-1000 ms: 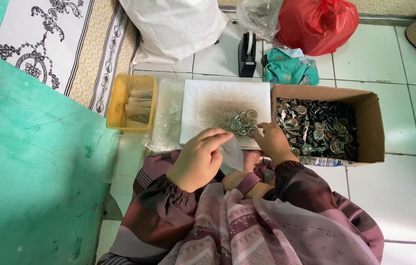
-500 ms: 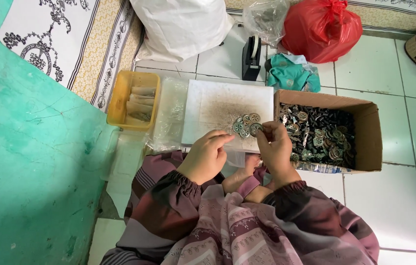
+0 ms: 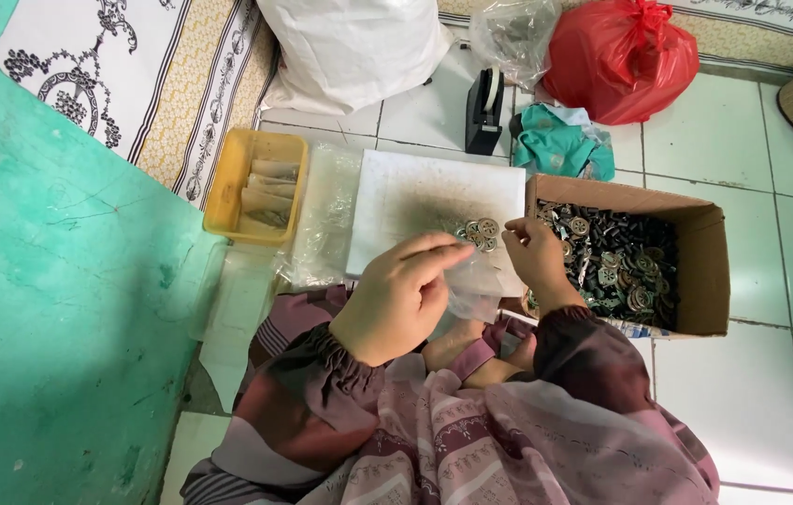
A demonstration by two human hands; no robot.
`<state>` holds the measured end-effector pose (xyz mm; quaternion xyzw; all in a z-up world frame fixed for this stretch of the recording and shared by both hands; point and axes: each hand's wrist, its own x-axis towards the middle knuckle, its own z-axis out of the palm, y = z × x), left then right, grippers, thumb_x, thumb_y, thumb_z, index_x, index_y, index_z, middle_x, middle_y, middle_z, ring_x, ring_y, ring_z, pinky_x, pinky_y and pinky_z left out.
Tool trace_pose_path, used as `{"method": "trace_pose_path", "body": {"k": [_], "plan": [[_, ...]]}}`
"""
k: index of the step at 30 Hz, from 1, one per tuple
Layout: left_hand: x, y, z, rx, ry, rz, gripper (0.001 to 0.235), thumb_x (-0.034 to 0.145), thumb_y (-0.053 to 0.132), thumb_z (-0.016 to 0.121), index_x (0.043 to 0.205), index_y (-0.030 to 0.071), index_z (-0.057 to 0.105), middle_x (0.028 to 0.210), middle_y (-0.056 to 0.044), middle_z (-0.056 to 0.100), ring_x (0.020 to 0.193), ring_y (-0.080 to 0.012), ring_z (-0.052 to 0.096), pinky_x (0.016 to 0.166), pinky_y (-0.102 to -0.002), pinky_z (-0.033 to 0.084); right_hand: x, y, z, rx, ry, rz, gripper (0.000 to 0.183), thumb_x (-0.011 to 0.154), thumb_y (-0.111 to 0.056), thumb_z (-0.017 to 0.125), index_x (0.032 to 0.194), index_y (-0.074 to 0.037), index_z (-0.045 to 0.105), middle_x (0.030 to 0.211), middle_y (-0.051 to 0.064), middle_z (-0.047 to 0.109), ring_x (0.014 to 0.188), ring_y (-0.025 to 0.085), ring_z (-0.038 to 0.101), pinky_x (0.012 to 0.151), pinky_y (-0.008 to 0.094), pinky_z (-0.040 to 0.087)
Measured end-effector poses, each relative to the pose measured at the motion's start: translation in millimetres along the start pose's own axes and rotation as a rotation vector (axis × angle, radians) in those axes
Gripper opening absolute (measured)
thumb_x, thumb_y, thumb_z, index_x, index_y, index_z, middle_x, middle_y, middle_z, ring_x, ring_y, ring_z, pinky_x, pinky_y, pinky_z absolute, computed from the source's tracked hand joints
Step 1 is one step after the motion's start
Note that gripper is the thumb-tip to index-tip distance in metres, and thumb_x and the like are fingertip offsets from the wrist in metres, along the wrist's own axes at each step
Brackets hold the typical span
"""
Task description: The person sits on the floor and sorts metal buttons from a cardboard box into a small plastic bag. They place the filled bag into a yellow container, then repeat the process by gathering more buttons and packing them into another bag.
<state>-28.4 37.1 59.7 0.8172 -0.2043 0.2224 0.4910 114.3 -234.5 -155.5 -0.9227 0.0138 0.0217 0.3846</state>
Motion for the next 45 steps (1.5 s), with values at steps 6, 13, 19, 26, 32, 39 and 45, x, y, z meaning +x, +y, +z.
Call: {"method": "trace_pose_path", "body": {"k": [6,13,19,26,32,39,45], "plan": [[-4,-22,6,0.017,0.006,-0.031,0.039,0.086,-0.009,0.054,0.116,0.002,0.076,0.111,-0.014,0.075,0.096,-0.0363,0.075,0.077,-0.041,0.064,29,14,44,-0.340,-0.160,0.100,0.047,0.097,-0.035,0.065,0.140,-0.016,0.064,0.123,0.020,0.061,0.110,0.039,0.068,0.090,0.052,0.060],[-20,-51,12,0.012,-0.007,-0.121,0.039,0.085,-0.005,0.056,0.116,0.006,0.077,0.111,-0.011,0.074,0.098,-0.0337,0.076,0.077,-0.039,0.065,40,10,45,-0.411,-0.242,0.153,0.045,0.093,-0.037,0.067,0.134,-0.020,0.065,0.128,0.020,0.057,0.118,0.041,0.066,0.097,0.053,0.057],[-30,-57,16,-0.002,-0.010,-0.162,0.042,0.083,-0.007,0.056,0.116,0.006,0.078,0.110,-0.011,0.075,0.097,-0.0324,0.076,0.077,-0.038,0.065,31,-15,32,-0.490,-0.275,0.099,0.045,0.098,-0.033,0.061,0.143,-0.024,0.059,0.126,0.019,0.054,0.116,0.044,0.066,0.096,0.055,0.058],[-40,-50,19,-0.001,-0.023,-0.185,0.044,0.084,-0.006,0.056,0.119,0.008,0.079,0.111,-0.011,0.075,0.098,-0.0335,0.076,0.075,-0.039,0.066,47,17,42,-0.393,-0.273,0.112,0.037,0.096,-0.032,0.067,0.131,-0.022,0.059,0.129,0.014,0.053,0.117,0.037,0.066,0.096,0.051,0.057],[-46,-60,27,0.024,-0.047,-0.217,0.043,0.084,-0.006,0.056,0.119,0.006,0.078,0.110,-0.014,0.075,0.098,-0.0364,0.075,0.076,-0.041,0.066,-19,-57,-2,0.200,0.006,-0.048,0.029,0.095,-0.007,0.067,0.123,-0.002,0.060,0.093,0.013,0.066,0.081,0.022,0.062,0.067,0.036,0.051],[-33,-72,53,0.067,-0.076,-0.223,0.039,0.085,-0.004,0.057,0.117,0.004,0.078,0.107,-0.015,0.074,0.094,-0.0388,0.075,0.076,-0.043,0.065,-118,-162,-50,0.389,0.187,-0.607,0.027,0.080,0.009,0.079,0.102,-0.003,0.070,0.074,0.011,0.070,0.055,0.022,0.064,0.052,0.031,0.053],[-28,-49,34,-0.009,0.019,-0.157,0.042,0.085,-0.004,0.059,0.120,0.009,0.078,0.110,-0.009,0.075,0.096,-0.0332,0.076,0.075,-0.039,0.065,-67,-97,-44,0.348,0.301,-0.432,0.015,0.095,0.004,0.073,0.110,0.001,0.069,0.081,0.014,0.062,0.065,0.020,0.055,0.057,0.032,0.049]]}}
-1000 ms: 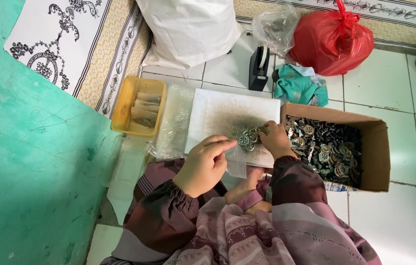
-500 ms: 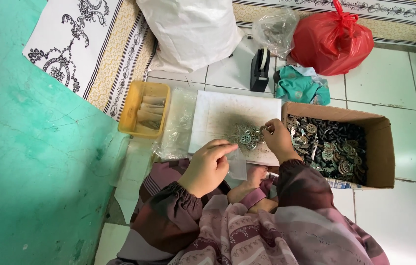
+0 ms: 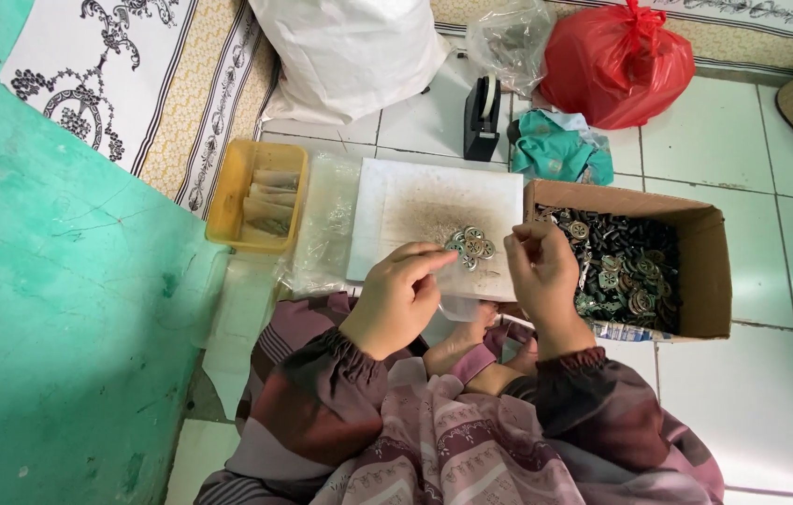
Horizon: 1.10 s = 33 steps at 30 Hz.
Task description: The person sits on the floor and sorts metal buttons from a cardboard box into a small plastic bag. They place the filled bag into a yellow container, then repeat the process by gathering more buttons and packing them into another bag.
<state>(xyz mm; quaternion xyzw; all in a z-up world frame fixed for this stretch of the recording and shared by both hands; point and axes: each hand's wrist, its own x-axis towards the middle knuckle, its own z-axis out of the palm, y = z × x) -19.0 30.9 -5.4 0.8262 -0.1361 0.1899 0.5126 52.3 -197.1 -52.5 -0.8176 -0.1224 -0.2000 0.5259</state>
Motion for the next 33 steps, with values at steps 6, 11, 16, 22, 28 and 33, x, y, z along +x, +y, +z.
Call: {"method": "trace_pose_path", "body": {"k": [6,11,16,22,28,33], "plan": [[17,24,-19,-0.046,0.098,0.057,0.044,0.085,-0.009,0.056,0.120,0.007,0.078,0.109,-0.010,0.075,0.088,-0.0301,0.076,0.065,-0.032,0.065,-4,180,34,-0.550,-0.512,0.395,0.030,0.098,-0.037,0.069,0.125,-0.024,0.072,0.113,0.007,0.061,0.104,0.026,0.068,0.083,0.043,0.062],[5,16,-22,-0.080,0.079,-0.003,0.046,0.085,-0.009,0.055,0.122,0.006,0.077,0.109,-0.013,0.074,0.085,-0.0315,0.076,0.062,-0.034,0.066,-1,141,54,-0.695,-0.617,0.430,0.041,0.099,-0.040,0.065,0.137,-0.024,0.065,0.125,0.014,0.052,0.108,0.036,0.067,0.080,0.052,0.063],[-8,0,-23,-0.088,0.063,-0.049,0.046,0.085,-0.009,0.055,0.122,0.006,0.077,0.108,-0.013,0.074,0.086,-0.0328,0.077,0.060,-0.034,0.066,-2,148,59,-0.708,-0.631,0.369,0.039,0.094,-0.039,0.072,0.129,-0.022,0.070,0.122,0.011,0.051,0.115,0.037,0.062,0.086,0.053,0.061],[-17,-19,-13,-0.041,0.057,-0.097,0.044,0.085,-0.007,0.058,0.122,0.006,0.078,0.111,-0.015,0.075,0.093,-0.0361,0.076,0.064,-0.037,0.067,-20,125,57,-0.442,-0.372,0.311,0.015,0.086,-0.017,0.075,0.100,-0.011,0.075,0.089,0.008,0.074,0.081,0.028,0.074,0.072,0.043,0.059],[-15,-29,-1,-0.007,-0.008,-0.133,0.041,0.087,-0.006,0.058,0.123,0.001,0.076,0.112,-0.019,0.073,0.094,-0.0392,0.075,0.067,-0.039,0.067,-19,-59,18,0.209,-0.017,0.018,0.032,0.088,0.015,0.072,0.117,0.004,0.066,0.085,0.017,0.068,0.071,0.020,0.062,0.066,0.035,0.056],[-5,-39,13,0.017,0.017,-0.075,0.037,0.086,-0.004,0.060,0.118,0.003,0.077,0.107,-0.016,0.073,0.094,-0.0382,0.076,0.070,-0.041,0.066,-7,-68,12,0.077,-0.098,-0.123,0.026,0.082,0.007,0.078,0.107,-0.002,0.075,0.087,0.011,0.075,0.062,0.021,0.064,0.057,0.034,0.054]]}}
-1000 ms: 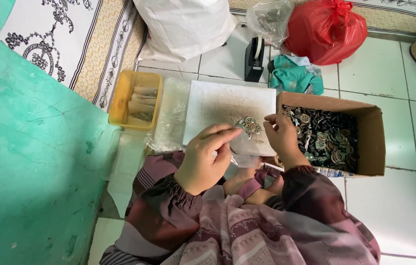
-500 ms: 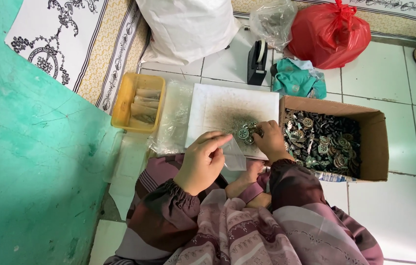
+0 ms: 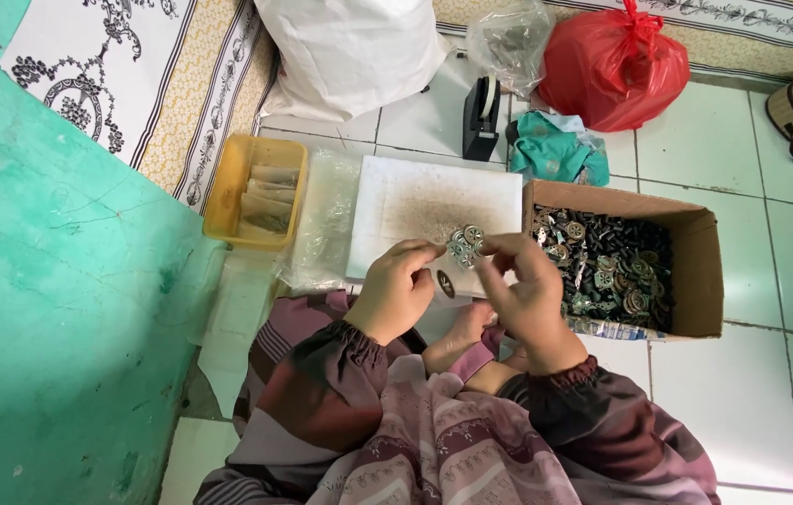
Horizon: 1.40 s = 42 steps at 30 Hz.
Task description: The person sits on the floor and sorts metal buttons from a cardboard box into a small plastic bag. They place the filled bag into a yellow container, then repeat the process by gathering more buttons and packing them into another bag.
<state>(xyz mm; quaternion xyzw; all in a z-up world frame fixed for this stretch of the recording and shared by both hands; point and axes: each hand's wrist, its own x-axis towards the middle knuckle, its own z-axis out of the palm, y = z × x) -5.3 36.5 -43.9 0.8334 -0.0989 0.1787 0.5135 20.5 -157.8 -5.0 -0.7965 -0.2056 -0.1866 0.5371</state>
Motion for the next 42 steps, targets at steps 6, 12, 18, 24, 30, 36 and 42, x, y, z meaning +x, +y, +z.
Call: {"method": "trace_pose_path", "body": {"k": [6,12,18,24,30,36,42], "plan": [[7,97,-49,-0.109,0.077,0.156,0.039,0.089,-0.005,0.059,0.120,0.009,0.079,0.114,-0.010,0.077,0.101,-0.0323,0.077,0.080,-0.037,0.066,-11,179,-2,-0.332,-0.131,0.324,0.016,0.091,-0.012,0.075,0.107,-0.012,0.078,0.086,0.008,0.070,0.071,0.020,0.065,0.063,0.036,0.055],[12,62,-39,-0.133,0.064,0.054,0.042,0.086,-0.007,0.059,0.120,0.008,0.078,0.113,-0.013,0.076,0.091,-0.0320,0.077,0.067,-0.034,0.066,-32,238,20,-0.702,-0.500,0.561,0.049,0.095,-0.036,0.070,0.139,-0.013,0.065,0.120,0.021,0.056,0.109,0.041,0.067,0.088,0.054,0.061],[4,41,-31,-0.147,0.045,-0.016,0.043,0.085,-0.008,0.059,0.122,0.004,0.077,0.111,-0.018,0.074,0.090,-0.0367,0.076,0.063,-0.037,0.067,-30,258,21,-0.698,-0.474,0.552,0.039,0.088,-0.032,0.078,0.120,-0.012,0.069,0.112,0.014,0.060,0.106,0.037,0.068,0.087,0.051,0.061],[-2,15,-16,-0.066,0.004,-0.088,0.042,0.087,-0.003,0.059,0.124,0.006,0.077,0.112,-0.016,0.074,0.095,-0.0360,0.076,0.068,-0.035,0.067,-18,95,8,-0.107,0.101,0.382,0.031,0.091,0.002,0.073,0.121,0.001,0.064,0.085,0.014,0.063,0.072,0.022,0.058,0.062,0.035,0.050],[1,13,5,-0.027,-0.053,-0.097,0.039,0.087,-0.003,0.061,0.122,0.004,0.077,0.112,-0.019,0.073,0.096,-0.0388,0.075,0.069,-0.039,0.067,-16,-18,-3,-0.074,0.055,-0.002,0.026,0.079,0.008,0.082,0.101,-0.002,0.073,0.078,0.011,0.073,0.060,0.022,0.069,0.054,0.032,0.056],[-4,27,-9,-0.067,-0.022,0.010,0.045,0.083,-0.005,0.059,0.122,0.007,0.078,0.109,-0.013,0.075,0.090,-0.0346,0.077,0.064,-0.036,0.065,-22,35,-11,0.057,0.125,0.112,0.014,0.095,0.005,0.072,0.108,0.001,0.071,0.084,0.013,0.068,0.065,0.017,0.057,0.059,0.031,0.050],[14,86,-53,-0.086,0.076,0.181,0.046,0.085,-0.009,0.058,0.124,0.008,0.078,0.112,-0.014,0.076,0.093,-0.0318,0.076,0.071,-0.036,0.066,-37,167,15,-0.332,-0.247,0.575,0.021,0.097,-0.026,0.075,0.111,-0.010,0.076,0.093,0.009,0.067,0.074,0.023,0.067,0.064,0.040,0.059]]}}
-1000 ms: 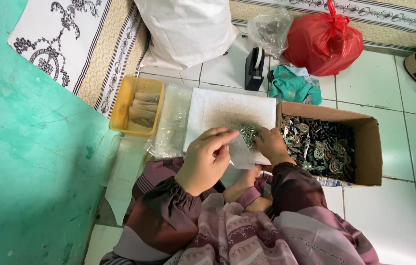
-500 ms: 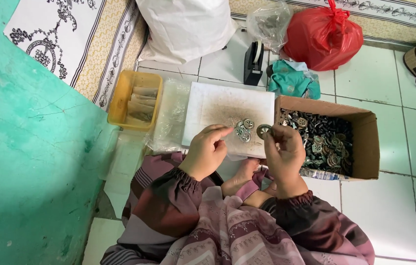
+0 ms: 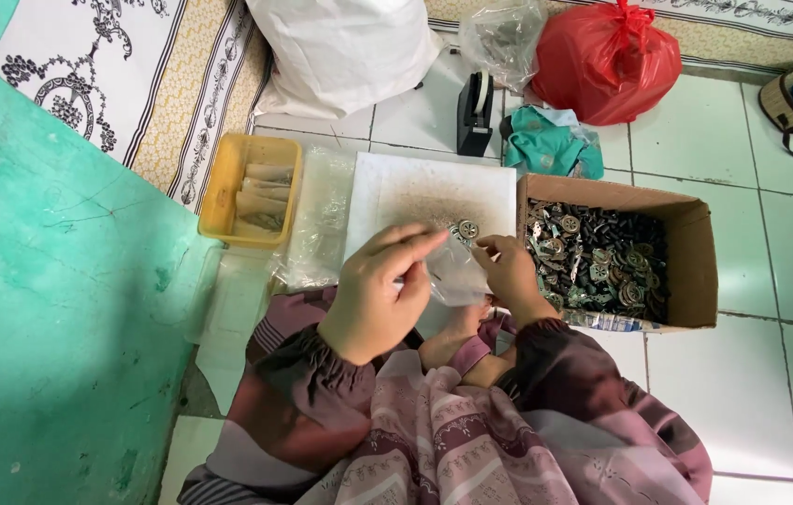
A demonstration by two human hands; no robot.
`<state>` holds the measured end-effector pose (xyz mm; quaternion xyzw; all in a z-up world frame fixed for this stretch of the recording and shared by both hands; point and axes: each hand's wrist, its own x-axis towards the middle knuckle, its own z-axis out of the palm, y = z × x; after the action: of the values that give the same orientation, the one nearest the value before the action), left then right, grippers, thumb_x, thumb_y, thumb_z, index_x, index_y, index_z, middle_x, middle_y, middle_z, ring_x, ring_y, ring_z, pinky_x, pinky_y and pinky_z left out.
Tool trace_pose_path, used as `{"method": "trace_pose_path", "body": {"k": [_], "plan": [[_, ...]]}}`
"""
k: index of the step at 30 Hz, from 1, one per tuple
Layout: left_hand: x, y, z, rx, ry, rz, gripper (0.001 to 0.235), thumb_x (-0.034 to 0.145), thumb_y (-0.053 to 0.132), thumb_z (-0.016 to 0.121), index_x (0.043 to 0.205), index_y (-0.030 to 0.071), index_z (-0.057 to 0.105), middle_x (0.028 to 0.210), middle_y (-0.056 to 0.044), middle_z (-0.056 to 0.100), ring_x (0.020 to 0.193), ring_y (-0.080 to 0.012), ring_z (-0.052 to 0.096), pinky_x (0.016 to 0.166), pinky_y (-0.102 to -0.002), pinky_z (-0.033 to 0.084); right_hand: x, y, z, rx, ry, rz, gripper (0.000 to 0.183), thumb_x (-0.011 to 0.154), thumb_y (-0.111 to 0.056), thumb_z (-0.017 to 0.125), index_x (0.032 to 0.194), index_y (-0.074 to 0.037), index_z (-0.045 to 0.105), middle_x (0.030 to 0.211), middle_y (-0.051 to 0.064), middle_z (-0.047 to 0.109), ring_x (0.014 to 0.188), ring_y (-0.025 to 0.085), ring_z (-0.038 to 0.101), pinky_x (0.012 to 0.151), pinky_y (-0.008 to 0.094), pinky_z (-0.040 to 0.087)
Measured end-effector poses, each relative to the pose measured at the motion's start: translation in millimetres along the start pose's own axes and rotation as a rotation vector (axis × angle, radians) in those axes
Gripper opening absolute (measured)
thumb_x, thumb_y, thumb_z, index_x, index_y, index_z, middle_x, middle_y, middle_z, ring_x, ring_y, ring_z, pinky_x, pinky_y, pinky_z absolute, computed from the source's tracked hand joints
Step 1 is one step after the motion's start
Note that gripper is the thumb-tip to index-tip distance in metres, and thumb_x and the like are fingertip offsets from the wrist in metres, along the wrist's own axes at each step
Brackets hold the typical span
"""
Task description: The person sits on the floor and sorts metal buttons from a cardboard box into a small plastic bag. They place the filled bag into a yellow container, then repeat the process by gathering more buttons and packing them into another bag.
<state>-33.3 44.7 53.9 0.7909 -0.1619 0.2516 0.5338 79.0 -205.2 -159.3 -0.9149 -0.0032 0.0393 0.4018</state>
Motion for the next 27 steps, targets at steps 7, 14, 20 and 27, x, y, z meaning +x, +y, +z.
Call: {"method": "trace_pose_path", "body": {"k": [7,14,20,27], "plan": [[-20,-33,7,-0.058,0.013,-0.122,0.045,0.085,-0.010,0.058,0.123,0.006,0.077,0.112,-0.014,0.075,0.089,-0.0302,0.075,0.065,-0.032,0.064,9,19,43,-0.447,-0.183,0.155,0.058,0.086,-0.059,0.072,0.126,-0.018,0.069,0.116,0.008,0.061,0.109,0.034,0.069,0.089,0.052,0.059],[-36,-56,12,-0.005,-0.005,-0.198,0.045,0.084,-0.009,0.059,0.123,0.005,0.077,0.112,-0.015,0.074,0.090,-0.0326,0.075,0.065,-0.034,0.066,0,20,35,-0.168,-0.001,0.140,0.031,0.088,-0.028,0.075,0.111,-0.011,0.066,0.096,0.009,0.069,0.091,0.031,0.072,0.078,0.046,0.058],[-42,-77,31,0.041,-0.056,-0.291,0.042,0.086,-0.003,0.061,0.124,0.007,0.077,0.114,-0.014,0.074,0.097,-0.0333,0.075,0.072,-0.035,0.066,-72,-108,-36,0.452,0.322,-0.228,0.029,0.091,0.003,0.074,0.118,0.002,0.063,0.088,0.012,0.065,0.077,0.018,0.063,0.066,0.032,0.053],[-33,-75,42,0.008,-0.028,-0.250,0.040,0.084,-0.005,0.059,0.117,0.005,0.080,0.106,-0.015,0.074,0.089,-0.0364,0.076,0.065,-0.037,0.064,-75,-134,-52,0.467,0.288,-0.561,0.037,0.088,-0.002,0.083,0.121,0.004,0.066,0.094,0.018,0.071,0.070,0.020,0.063,0.059,0.032,0.054]]}}
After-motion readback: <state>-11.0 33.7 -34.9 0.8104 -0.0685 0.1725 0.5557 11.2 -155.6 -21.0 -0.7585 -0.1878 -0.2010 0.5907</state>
